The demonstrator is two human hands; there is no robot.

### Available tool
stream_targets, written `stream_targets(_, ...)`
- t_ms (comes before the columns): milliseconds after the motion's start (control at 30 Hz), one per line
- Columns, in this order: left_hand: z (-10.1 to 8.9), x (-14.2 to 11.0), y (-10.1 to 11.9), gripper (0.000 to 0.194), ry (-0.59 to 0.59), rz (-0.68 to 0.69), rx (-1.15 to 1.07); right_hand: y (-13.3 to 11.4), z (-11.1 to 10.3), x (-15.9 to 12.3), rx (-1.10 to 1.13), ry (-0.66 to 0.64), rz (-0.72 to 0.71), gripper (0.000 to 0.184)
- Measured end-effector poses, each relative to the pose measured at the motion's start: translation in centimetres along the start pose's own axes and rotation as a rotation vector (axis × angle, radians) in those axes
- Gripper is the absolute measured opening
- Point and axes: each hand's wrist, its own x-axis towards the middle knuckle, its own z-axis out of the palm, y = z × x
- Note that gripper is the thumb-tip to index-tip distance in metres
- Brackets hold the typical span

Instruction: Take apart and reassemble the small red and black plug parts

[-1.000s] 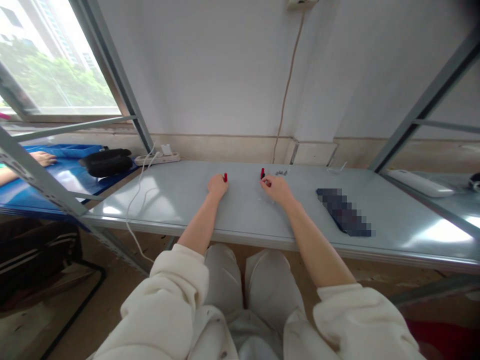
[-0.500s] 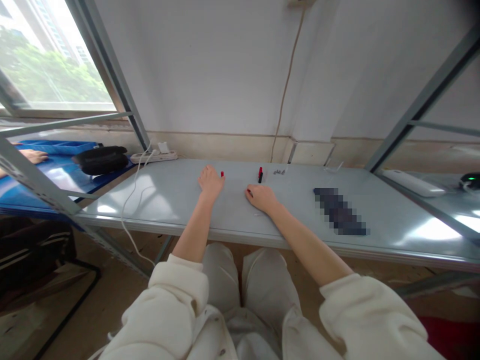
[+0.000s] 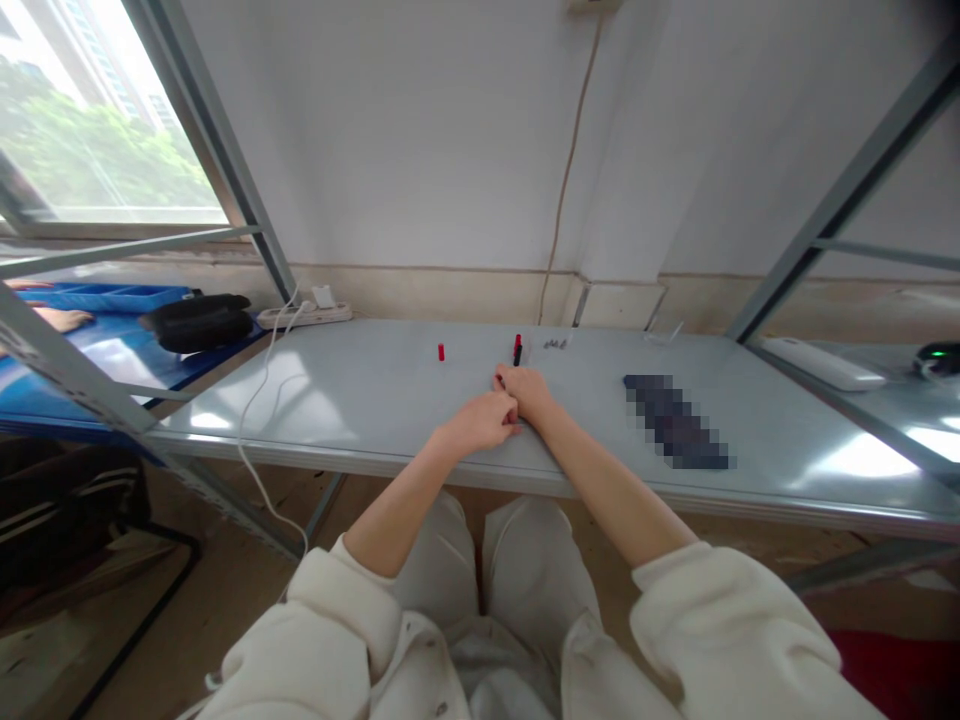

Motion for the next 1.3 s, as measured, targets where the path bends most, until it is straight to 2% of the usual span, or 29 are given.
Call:
stream_targets(67,0.1,0.2,-0.7,0.008,0.036,0.005,0.005,0.4,0.0,0.1,0.075,0.055,0.048,0.026)
stream_targets(133,-0.2,0.5,-1.4,0.008,0.100,-0.047,0.008,1.0,-0.1,0.2,0.192,0.147,0.122,0.030)
stream_targets(233,-1.0,1.3,-2.6,0.010,0.271,-0.175,-0.047,1.9,-0.7,0.5,0.444,0.304,0.214,0.046)
stream_targets(333,-2.1,2.7,-3.2,0.012,0.437,-0.272,-0.195,2.2,-1.2,0.7,0.728,0.335,0.203,0.057)
stream_targets(467,-2.8,5.1,-2.8,0.018,0.494,-0.293,-0.408,2.1,-1.6,0.8,0.926,0.329,0.140,0.056)
stream_targets(600,-2.2,7.5,-2.2,0.022,0.490,-0.267,-0.561,2.8,-1.6,1.0,1.006,0.499,0.237,0.053)
stream_targets(667,-1.5,8.3,-2.3,0.021,0.539,-0.284,-0.530,3.3,-1.6,1.1,1.045,0.609,0.309,0.055)
stream_targets(767,-0.2,8.4,-2.6,0.023,0.627,-0.241,-0.306,3.6,-1.7,1.1,1.131,0.701,0.393,0.059)
stream_targets(900,1.2,7.5,-2.7,0.039,0.492,-0.091,0.007,3.3,-1.7,1.0,1.225,0.691,0.399,0.055)
stream_targets(1067,1.5,7.0,-2.6,0.032,0.359,-0.124,0.175,3.3,-1.5,1.0,1.188,0.683,0.394,0.048)
stream_targets(1167,1.4,7.2,-2.8,0.030,0.365,-0.144,0.177,3.6,-1.3,1.1,1.109,0.668,0.371,0.044)
stream_targets(1300,1.5,7.4,-3.1,0.040,0.425,-0.149,0.152,3.7,-1.2,1.1,1.039,0.633,0.350,0.040)
